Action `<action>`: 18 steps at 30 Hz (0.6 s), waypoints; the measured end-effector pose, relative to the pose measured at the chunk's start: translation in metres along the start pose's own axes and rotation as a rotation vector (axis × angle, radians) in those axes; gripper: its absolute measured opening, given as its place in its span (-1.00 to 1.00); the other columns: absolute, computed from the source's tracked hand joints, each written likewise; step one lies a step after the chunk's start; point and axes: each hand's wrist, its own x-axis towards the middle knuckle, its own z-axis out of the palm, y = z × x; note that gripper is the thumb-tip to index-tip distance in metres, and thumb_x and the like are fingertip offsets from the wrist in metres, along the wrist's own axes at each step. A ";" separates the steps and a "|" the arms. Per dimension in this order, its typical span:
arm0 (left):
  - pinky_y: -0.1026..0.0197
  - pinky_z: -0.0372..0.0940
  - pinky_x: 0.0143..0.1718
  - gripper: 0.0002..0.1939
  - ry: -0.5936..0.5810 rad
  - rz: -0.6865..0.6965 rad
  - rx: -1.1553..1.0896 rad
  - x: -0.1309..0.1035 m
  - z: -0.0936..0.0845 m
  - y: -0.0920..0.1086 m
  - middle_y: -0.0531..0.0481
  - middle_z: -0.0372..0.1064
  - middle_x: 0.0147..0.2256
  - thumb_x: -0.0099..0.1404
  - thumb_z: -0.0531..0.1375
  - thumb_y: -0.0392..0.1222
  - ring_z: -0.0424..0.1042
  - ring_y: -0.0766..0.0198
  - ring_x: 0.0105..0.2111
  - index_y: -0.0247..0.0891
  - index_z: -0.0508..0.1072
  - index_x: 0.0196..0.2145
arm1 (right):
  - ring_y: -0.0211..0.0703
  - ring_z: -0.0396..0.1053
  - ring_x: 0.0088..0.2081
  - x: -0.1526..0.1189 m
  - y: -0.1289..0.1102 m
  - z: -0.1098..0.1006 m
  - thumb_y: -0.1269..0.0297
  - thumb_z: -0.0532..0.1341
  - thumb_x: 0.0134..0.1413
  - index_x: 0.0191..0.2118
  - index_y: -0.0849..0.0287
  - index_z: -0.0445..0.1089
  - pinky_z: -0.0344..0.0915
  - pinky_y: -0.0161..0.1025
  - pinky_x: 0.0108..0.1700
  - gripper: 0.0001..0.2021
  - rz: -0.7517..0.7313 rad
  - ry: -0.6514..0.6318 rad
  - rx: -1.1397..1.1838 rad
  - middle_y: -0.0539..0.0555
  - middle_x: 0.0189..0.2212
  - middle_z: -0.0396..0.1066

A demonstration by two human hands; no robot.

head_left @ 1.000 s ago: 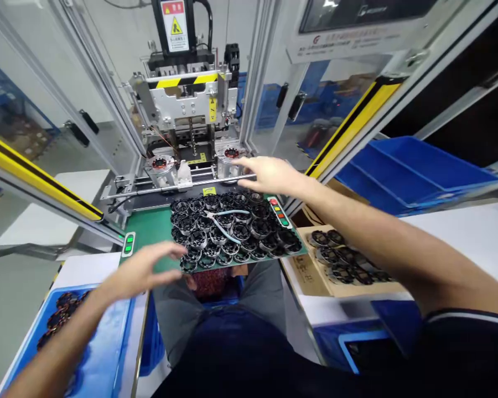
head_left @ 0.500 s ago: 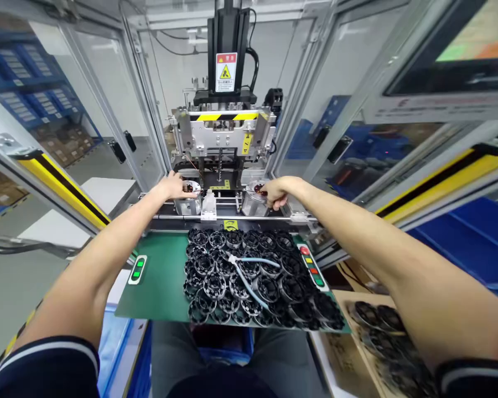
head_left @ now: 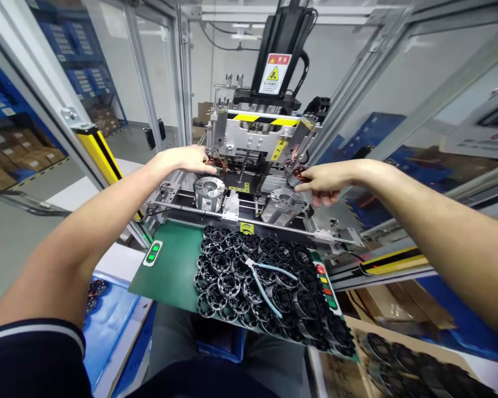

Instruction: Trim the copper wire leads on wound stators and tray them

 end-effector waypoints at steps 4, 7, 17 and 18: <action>0.04 0.38 0.05 -0.31 -0.248 0.095 -0.059 -0.093 0.033 -0.013 -0.17 0.62 -0.12 0.54 0.25 0.46 0.58 0.01 -0.09 -0.30 0.76 -0.18 | 0.10 0.67 -0.37 -0.041 -0.087 0.042 -0.14 0.32 0.57 0.26 0.06 0.63 0.67 0.09 -0.15 -0.56 -0.245 -0.020 -0.123 0.25 -0.27 0.74; 0.10 0.27 -0.19 -0.50 -0.417 0.110 -0.069 -0.162 0.097 -0.010 -0.09 0.60 -0.32 0.51 0.35 0.24 0.49 0.16 -0.33 -0.24 0.69 -0.36 | -0.01 0.67 -0.34 -0.049 -0.182 0.096 0.06 0.27 0.61 0.29 0.05 0.68 0.60 -0.03 -0.08 -0.63 -0.586 -0.019 -0.419 0.08 -0.38 0.69; -0.03 0.48 0.18 -0.61 -0.198 -0.190 0.021 -0.236 0.248 -0.007 -0.29 0.60 0.14 0.62 0.34 0.14 0.57 -0.07 0.14 -0.23 0.79 -0.01 | 0.16 0.62 0.26 -0.007 -0.343 0.223 0.03 0.42 0.57 0.36 0.19 0.55 0.65 0.18 0.27 -0.54 -0.707 0.030 -0.614 0.30 0.33 0.57; -0.05 0.46 0.29 -0.64 -0.128 -0.200 0.018 -0.239 0.256 -0.003 -0.33 0.55 0.24 0.63 0.32 0.08 0.52 -0.13 0.27 -0.22 0.78 0.07 | 0.19 0.64 0.26 -0.013 -0.339 0.225 0.09 0.38 0.59 0.31 0.22 0.60 0.64 0.12 0.26 -0.61 -0.720 0.063 -0.578 0.34 0.31 0.60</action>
